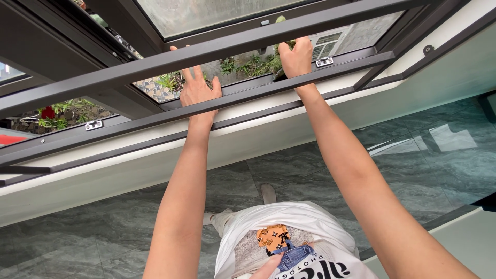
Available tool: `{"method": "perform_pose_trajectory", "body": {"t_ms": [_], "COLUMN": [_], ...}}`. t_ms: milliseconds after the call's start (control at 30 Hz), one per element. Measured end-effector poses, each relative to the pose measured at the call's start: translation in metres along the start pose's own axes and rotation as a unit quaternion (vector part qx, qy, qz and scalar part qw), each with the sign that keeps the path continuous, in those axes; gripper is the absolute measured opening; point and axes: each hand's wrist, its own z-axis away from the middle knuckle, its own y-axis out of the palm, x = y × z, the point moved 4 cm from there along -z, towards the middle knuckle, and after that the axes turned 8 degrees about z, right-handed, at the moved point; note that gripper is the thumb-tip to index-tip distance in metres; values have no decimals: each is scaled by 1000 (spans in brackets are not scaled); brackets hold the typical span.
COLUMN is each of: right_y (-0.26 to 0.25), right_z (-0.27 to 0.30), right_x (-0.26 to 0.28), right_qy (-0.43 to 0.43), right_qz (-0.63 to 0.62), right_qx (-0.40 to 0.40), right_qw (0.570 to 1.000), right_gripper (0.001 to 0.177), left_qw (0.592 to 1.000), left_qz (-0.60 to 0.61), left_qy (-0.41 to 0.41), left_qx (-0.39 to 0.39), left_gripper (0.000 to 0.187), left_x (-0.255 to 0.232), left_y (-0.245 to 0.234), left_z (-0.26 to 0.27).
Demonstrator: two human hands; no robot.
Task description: The person wipes the window frame and sill with a green cloth. They move along the frame, cleaning different sections methodically from left to right and back again.
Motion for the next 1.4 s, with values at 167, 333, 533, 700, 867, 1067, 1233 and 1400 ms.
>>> {"method": "perform_pose_trajectory", "body": {"t_ms": [167,333,533,700,867,1067,1233,1400], "right_y": [11,14,11,3,-7,0,-21,-19], "right_z": [-1,-8,-9,-5,7,8,13,31], "right_x": [0,-22,-28,-16,33,29,70,143], "right_qy": [35,30,86,65,-101,-72,54,-245], "right_qz": [70,-9,-37,-8,-70,-94,-286,-68], "right_qx": [34,66,105,59,39,134,98,52], "right_qw": [996,997,990,996,992,984,952,966], "right_gripper": [11,12,10,31,24,27,27,23], "left_qw": [1000,1000,1000,1000,1000,1000,1000,1000], "left_qz": [2,13,6,0,-6,-15,-5,-4], "left_qy": [5,2,1,8,2,1,1,-5], "left_qx": [-10,-27,-20,-18,-23,-17,-27,-24], "left_gripper": [88,66,76,84,85,92,90,89], "left_x": [2,10,14,15,16,19,16,14], "left_y": [3,15,21,21,24,28,23,18], "left_z": [2,-2,-2,0,1,1,-1,2]}}
